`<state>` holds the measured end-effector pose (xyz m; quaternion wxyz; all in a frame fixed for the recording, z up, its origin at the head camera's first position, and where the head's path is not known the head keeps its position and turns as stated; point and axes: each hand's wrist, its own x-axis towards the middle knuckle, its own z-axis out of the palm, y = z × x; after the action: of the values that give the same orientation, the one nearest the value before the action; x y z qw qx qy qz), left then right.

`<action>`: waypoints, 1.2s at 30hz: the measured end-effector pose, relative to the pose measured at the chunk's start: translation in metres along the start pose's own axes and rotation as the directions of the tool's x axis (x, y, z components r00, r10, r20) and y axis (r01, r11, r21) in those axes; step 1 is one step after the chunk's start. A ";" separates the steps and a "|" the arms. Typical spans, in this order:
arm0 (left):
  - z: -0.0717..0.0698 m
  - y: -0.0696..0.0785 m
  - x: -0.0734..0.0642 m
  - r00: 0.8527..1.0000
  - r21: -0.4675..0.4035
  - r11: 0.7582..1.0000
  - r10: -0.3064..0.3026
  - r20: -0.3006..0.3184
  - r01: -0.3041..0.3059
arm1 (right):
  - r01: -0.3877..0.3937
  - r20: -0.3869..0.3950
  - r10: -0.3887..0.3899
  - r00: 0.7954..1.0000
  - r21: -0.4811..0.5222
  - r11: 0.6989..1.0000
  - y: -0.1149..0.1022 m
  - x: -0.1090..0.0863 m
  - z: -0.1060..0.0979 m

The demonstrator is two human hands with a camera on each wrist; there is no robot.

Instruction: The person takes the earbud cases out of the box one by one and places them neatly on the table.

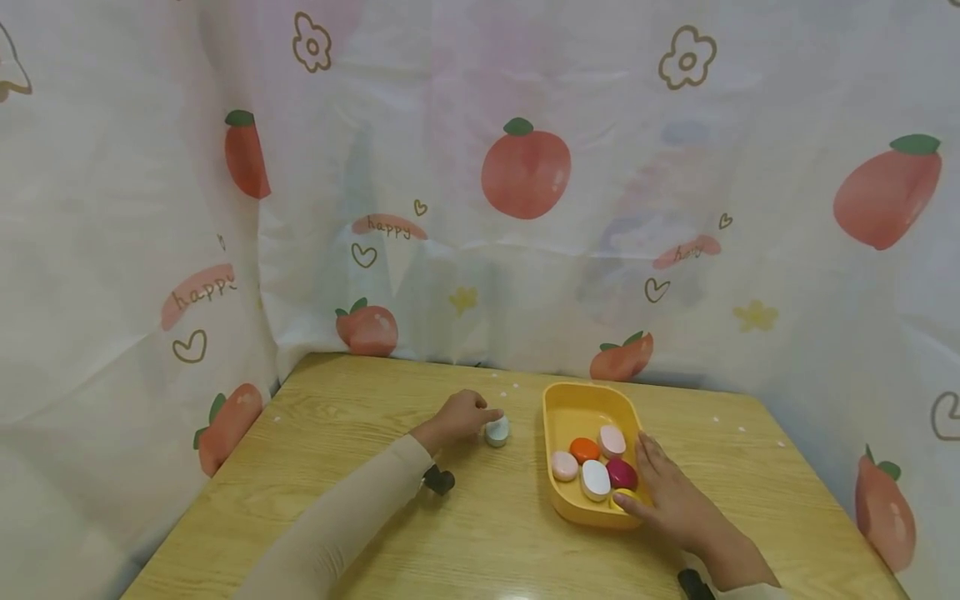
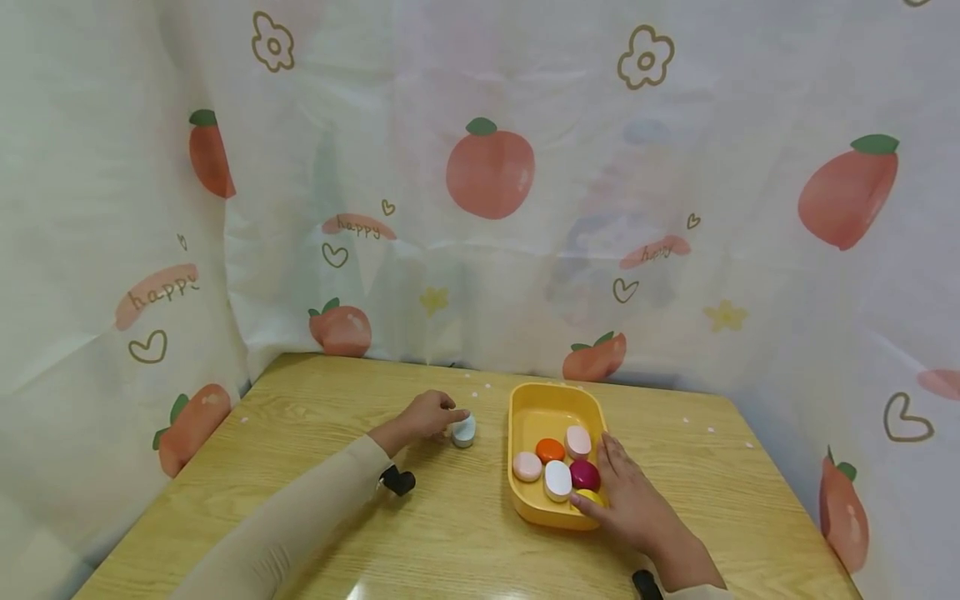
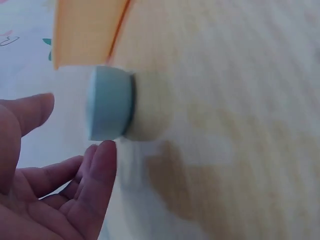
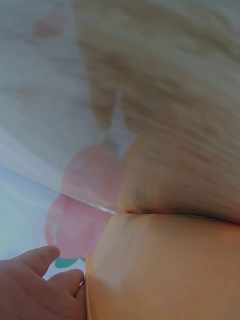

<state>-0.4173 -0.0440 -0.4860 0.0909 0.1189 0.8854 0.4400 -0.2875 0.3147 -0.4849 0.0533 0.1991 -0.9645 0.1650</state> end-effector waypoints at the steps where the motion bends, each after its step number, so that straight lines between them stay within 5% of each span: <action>1: -0.001 0.001 0.001 1.000 -0.020 1.000 0.001 -0.004 -0.001 | 0.000 0.002 0.000 1.000 0.000 1.000 0.000 0.000 0.000; 15: 0.011 0.048 0.020 0.990 -0.204 0.971 0.135 0.052 -0.122 | -0.003 0.002 0.003 1.000 0.002 1.000 -0.004 -0.002 -0.004; 36: 0.045 0.090 0.029 0.983 -0.240 0.963 0.149 0.104 -0.120 | 0.002 -0.005 -0.002 1.000 -0.045 0.999 -0.004 -0.004 -0.005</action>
<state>-0.4210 0.0513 -0.4423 0.1277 0.1940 0.8104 0.5379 -0.2820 0.3145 -0.4800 0.0602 0.1984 -0.9677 0.1435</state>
